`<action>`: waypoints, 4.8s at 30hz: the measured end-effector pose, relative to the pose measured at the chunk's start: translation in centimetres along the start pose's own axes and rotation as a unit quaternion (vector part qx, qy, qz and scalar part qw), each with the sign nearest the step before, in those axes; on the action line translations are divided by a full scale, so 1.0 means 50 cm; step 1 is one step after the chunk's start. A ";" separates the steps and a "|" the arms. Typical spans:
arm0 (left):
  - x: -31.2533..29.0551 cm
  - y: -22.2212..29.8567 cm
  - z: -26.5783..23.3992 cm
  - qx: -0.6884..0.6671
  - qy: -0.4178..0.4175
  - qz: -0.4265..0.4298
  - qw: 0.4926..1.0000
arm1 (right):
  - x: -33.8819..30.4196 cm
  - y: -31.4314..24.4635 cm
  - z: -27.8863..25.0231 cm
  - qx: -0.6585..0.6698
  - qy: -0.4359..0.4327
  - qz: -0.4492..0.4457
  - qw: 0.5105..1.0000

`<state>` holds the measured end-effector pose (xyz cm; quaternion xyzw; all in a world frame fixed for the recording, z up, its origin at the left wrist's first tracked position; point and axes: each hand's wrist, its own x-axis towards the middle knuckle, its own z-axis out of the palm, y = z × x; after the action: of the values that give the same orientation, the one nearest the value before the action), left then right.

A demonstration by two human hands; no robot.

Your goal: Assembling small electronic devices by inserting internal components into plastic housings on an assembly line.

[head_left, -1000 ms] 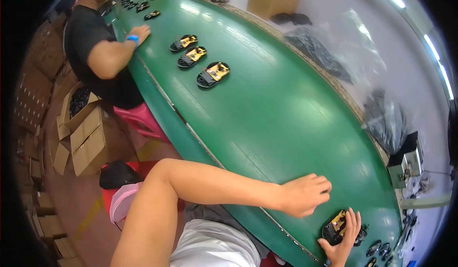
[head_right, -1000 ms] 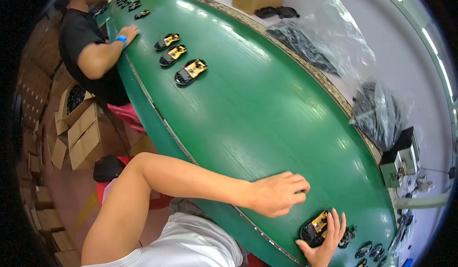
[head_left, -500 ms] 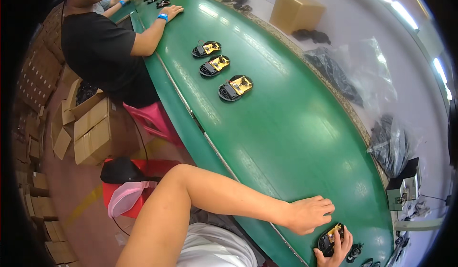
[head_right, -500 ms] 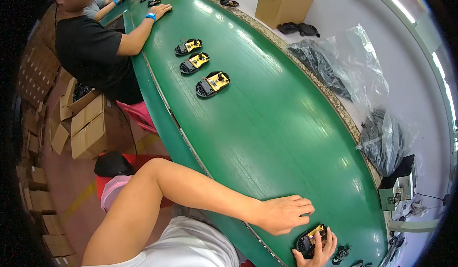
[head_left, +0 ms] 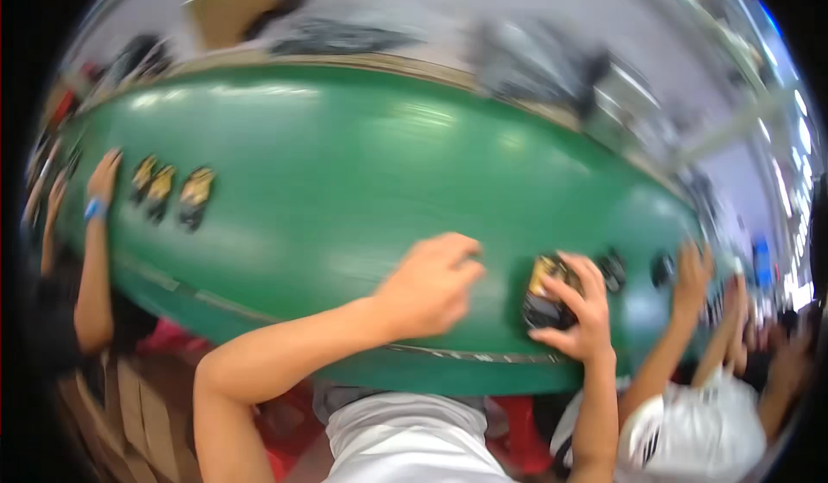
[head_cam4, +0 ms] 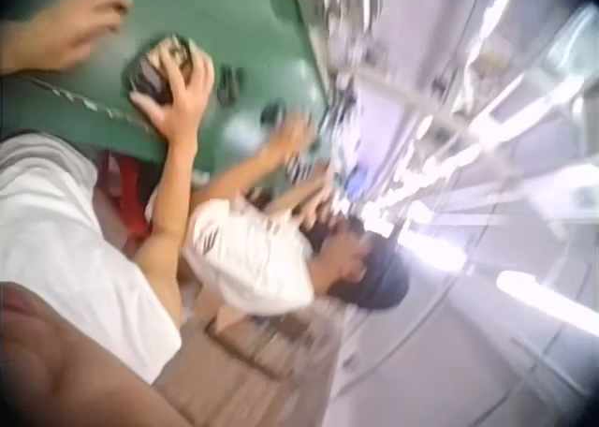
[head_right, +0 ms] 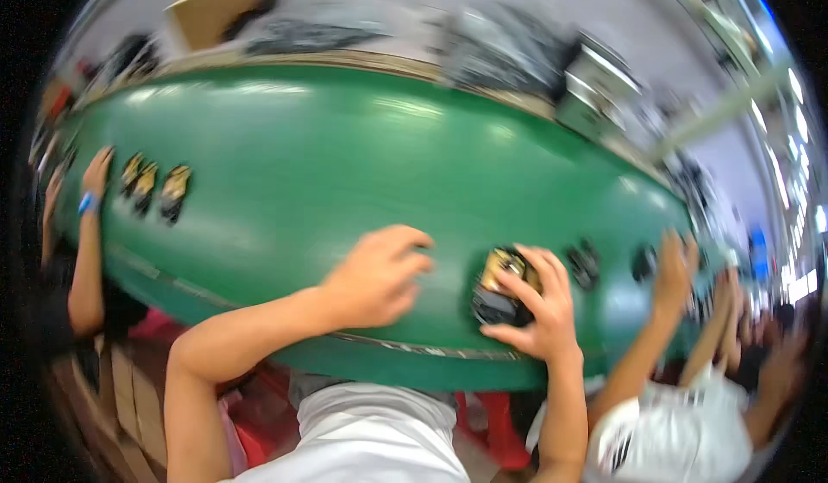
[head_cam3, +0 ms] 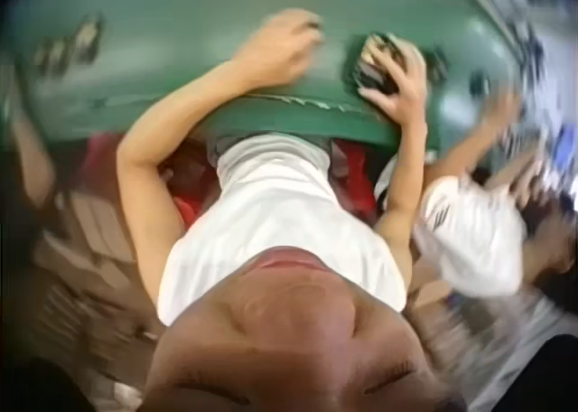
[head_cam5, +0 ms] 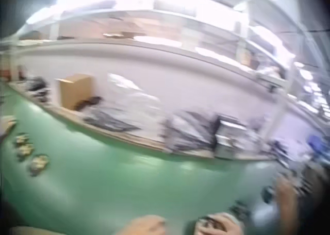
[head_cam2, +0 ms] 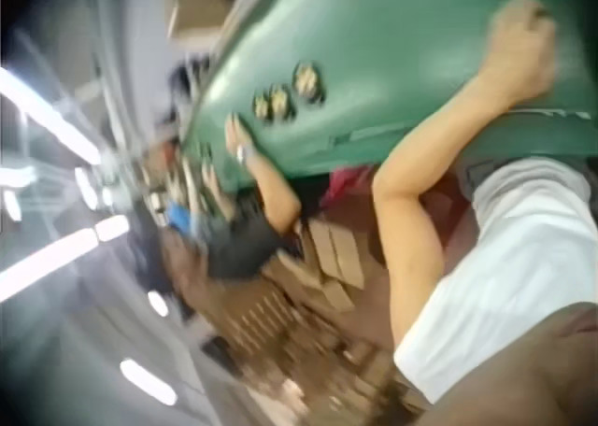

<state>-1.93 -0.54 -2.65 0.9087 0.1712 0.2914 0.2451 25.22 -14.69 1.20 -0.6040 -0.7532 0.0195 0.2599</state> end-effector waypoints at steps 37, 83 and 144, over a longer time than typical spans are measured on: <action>0.031 0.039 0.002 0.006 -0.077 -0.019 0.997 | -0.223 0.209 -0.145 -0.208 0.162 0.312 0.913; -0.237 -0.312 -0.510 0.345 0.131 -0.508 0.779 | 0.203 0.052 0.126 0.067 0.014 -0.013 0.998; -0.169 -0.203 -0.451 0.366 -0.082 -0.465 0.802 | 0.182 0.014 0.113 0.135 -0.011 -0.002 0.991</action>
<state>-23.99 11.75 4.08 0.7626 0.6465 -0.0176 0.0135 22.28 -4.54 -0.56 -0.5619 -0.7475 0.1274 0.3306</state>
